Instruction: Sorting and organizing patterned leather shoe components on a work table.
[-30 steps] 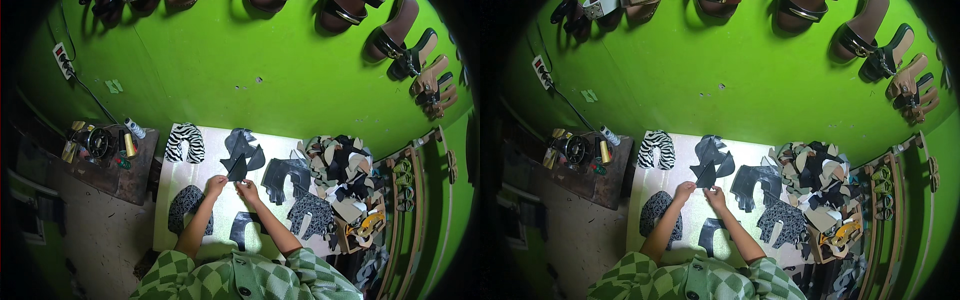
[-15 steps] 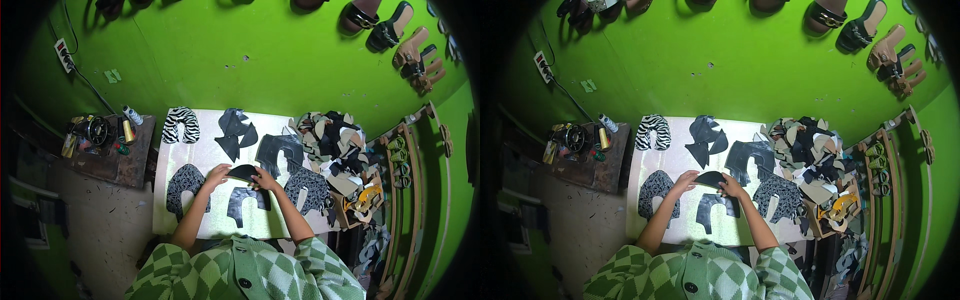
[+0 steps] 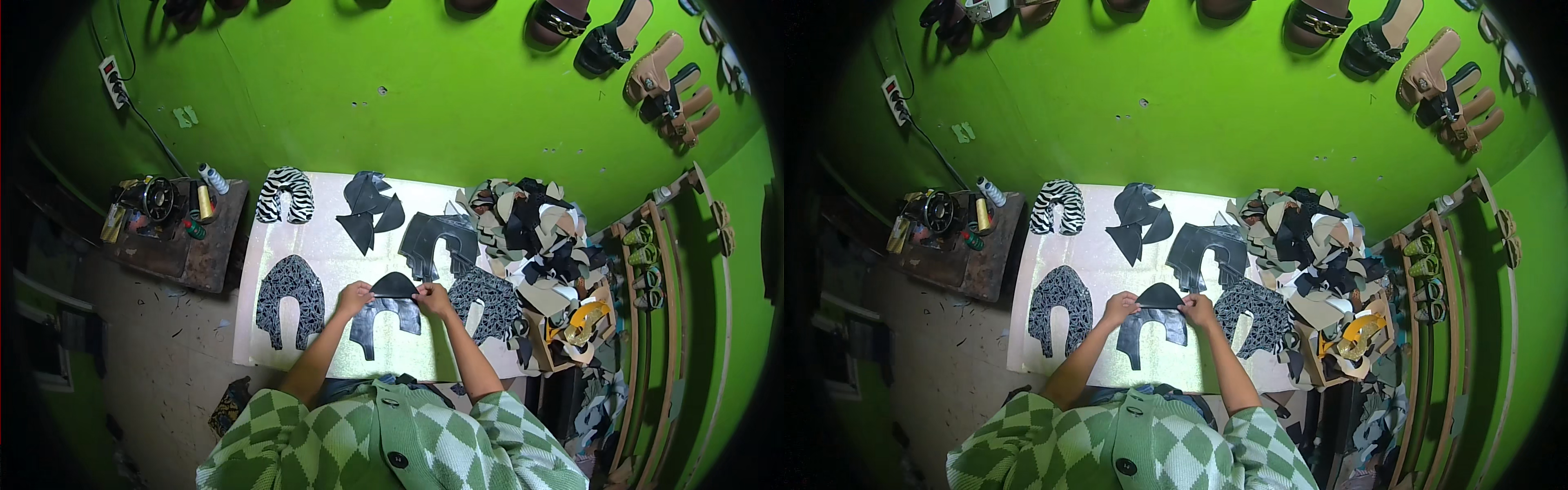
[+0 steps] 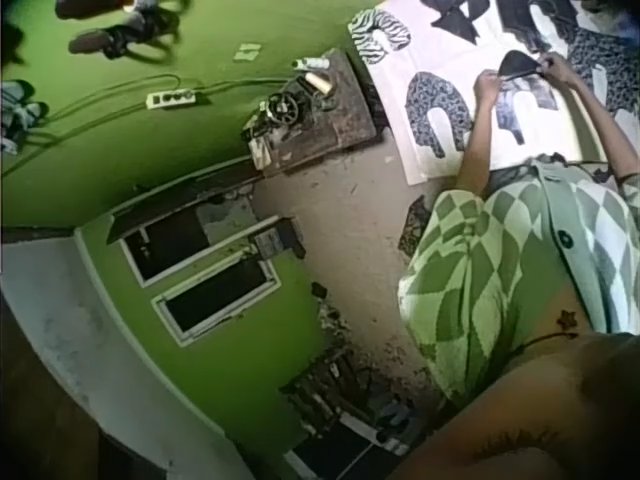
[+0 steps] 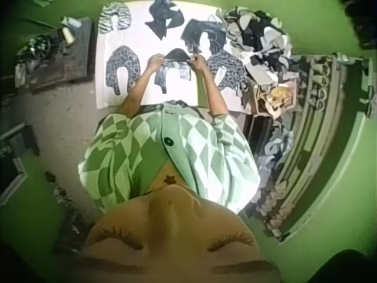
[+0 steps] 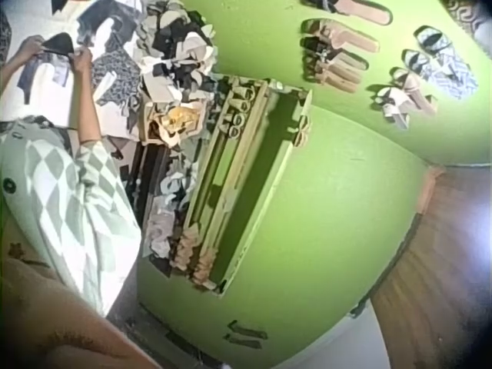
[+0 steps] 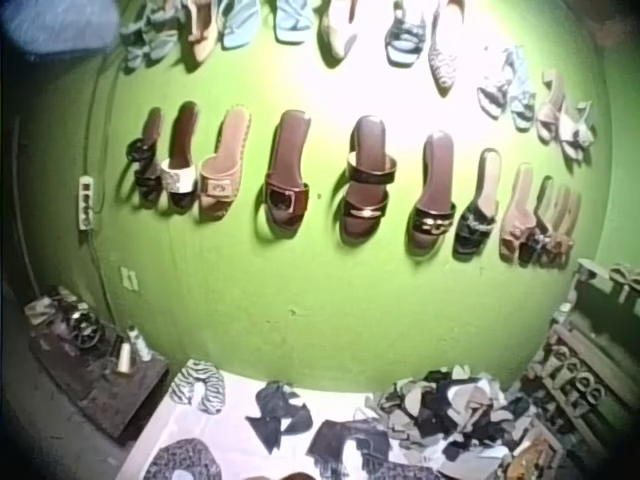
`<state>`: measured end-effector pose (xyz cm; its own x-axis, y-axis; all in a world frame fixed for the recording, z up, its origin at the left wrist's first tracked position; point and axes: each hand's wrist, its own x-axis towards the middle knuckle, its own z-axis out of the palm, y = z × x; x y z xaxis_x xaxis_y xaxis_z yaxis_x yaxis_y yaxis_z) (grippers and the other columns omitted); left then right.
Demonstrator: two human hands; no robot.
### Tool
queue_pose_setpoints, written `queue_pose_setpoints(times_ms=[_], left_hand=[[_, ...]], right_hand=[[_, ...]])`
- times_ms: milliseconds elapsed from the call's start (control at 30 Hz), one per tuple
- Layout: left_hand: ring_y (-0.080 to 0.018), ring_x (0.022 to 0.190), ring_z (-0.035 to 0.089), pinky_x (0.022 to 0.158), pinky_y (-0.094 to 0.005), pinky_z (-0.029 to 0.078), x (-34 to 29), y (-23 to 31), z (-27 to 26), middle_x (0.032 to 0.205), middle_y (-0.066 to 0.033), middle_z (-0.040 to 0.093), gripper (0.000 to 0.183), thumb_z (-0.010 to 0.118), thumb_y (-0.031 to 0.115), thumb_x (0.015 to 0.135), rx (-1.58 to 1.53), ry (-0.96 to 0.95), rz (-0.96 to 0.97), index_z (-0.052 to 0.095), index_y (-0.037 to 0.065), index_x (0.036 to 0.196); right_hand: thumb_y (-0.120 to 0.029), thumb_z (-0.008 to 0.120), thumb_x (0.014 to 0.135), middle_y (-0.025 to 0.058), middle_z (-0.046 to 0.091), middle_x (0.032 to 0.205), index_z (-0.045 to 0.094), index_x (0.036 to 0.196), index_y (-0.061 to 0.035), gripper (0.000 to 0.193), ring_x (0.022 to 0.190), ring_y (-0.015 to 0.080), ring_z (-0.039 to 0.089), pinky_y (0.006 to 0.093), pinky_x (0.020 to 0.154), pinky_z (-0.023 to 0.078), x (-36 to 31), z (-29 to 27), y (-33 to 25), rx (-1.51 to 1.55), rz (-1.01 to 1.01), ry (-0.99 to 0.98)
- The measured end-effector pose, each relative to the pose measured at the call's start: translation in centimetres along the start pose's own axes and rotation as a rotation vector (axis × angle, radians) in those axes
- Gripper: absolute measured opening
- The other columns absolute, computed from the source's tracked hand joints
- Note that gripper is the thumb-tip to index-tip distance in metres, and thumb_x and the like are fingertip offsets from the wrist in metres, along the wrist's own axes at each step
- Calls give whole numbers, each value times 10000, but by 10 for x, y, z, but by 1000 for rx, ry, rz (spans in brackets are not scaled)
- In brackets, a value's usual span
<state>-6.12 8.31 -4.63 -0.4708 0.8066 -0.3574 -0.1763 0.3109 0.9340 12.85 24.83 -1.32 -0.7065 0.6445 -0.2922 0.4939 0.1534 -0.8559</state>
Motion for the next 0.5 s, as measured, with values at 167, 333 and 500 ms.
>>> queue_pose_setpoints(times_ms=[167, 333, 500], left_hand=[[-161, 678, 635, 615, -270, 496, 3, 2, 2, 746, -83, 658, 179, 712, 114, 703, 316, 145, 13, 628, 31, 838], [-177, 672, 632, 624, -287, 487, -4, 10, -2, 742, -67, 662, 234, 756, 217, 653, 457, 251, 25, 647, 66, 794], [-179, 671, 630, 616, -288, 486, -1, 6, -3, 727, -63, 657, 261, 777, 238, 624, 468, 308, -23, 645, 72, 775]], right_hand=[[-109, 713, 728, -8, 598, 657, 655, 785, -6, 131, 579, 47, 490, 208, 548, 415, -5, 3, 10, 124, 91, 85], [-121, 722, 709, 9, 616, 641, 670, 753, -14, 127, 563, 54, 516, 213, 544, 429, -15, 10, -2, 56, 97, 133], [-119, 727, 697, 24, 635, 653, 669, 730, -17, 122, 555, 63, 536, 221, 543, 436, -12, 12, 3, 52, 105, 167]])
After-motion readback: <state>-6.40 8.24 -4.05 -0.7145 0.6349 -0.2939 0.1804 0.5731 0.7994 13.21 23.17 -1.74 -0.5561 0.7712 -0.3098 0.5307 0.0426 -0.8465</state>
